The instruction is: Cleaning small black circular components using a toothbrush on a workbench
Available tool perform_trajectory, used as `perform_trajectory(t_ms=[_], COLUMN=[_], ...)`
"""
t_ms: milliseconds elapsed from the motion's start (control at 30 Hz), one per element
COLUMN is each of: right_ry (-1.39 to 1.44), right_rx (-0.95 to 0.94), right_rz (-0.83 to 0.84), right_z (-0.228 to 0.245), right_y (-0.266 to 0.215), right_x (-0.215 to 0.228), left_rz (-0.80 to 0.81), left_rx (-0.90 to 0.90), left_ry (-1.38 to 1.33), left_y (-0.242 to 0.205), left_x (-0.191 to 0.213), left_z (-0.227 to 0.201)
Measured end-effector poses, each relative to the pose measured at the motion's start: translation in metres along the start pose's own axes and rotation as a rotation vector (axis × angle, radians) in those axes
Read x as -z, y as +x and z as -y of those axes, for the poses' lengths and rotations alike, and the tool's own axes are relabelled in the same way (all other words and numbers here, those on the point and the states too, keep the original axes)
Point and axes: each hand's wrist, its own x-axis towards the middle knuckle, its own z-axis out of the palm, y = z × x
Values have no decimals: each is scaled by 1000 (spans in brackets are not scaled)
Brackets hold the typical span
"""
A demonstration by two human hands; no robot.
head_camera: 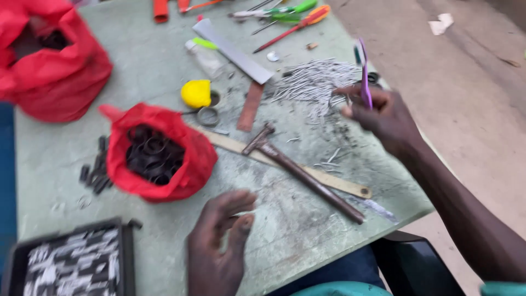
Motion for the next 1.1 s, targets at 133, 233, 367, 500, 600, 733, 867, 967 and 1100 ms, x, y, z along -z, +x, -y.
perform_trajectory(t_ms=[133,233,367,500,600,733,867,967,1100], right_ry=[291,453,134,93,0,-100,-301,-416,-511], right_rx=[-83,-52,122,208,345,479,670,832,1024], right_rz=[285,489,461,424,301,257,152,115,74], right_z=[-33,-14,8,4,9,-6,-7,-2,-7], right_y=[-55,-82,-82,-77,-85,-77,-65,-60,-62], right_x=[-63,-98,-109,-112,-113,-96,-81,-82,-89], left_rz=[194,309,125,91,11,18,51,38,90], left_rx=[187,288,438,414,528,503,464,484,483], left_ry=[-515,-758,-731,-808,-756,-754,-744,-667,-526], left_y=[-7,-11,-10,-8,-11,-6,0,2,2], left_x=[-15,-13,-5,-5,-6,2,15,20,21], left_z=[13,6,13,33,53,53,48,48,46])
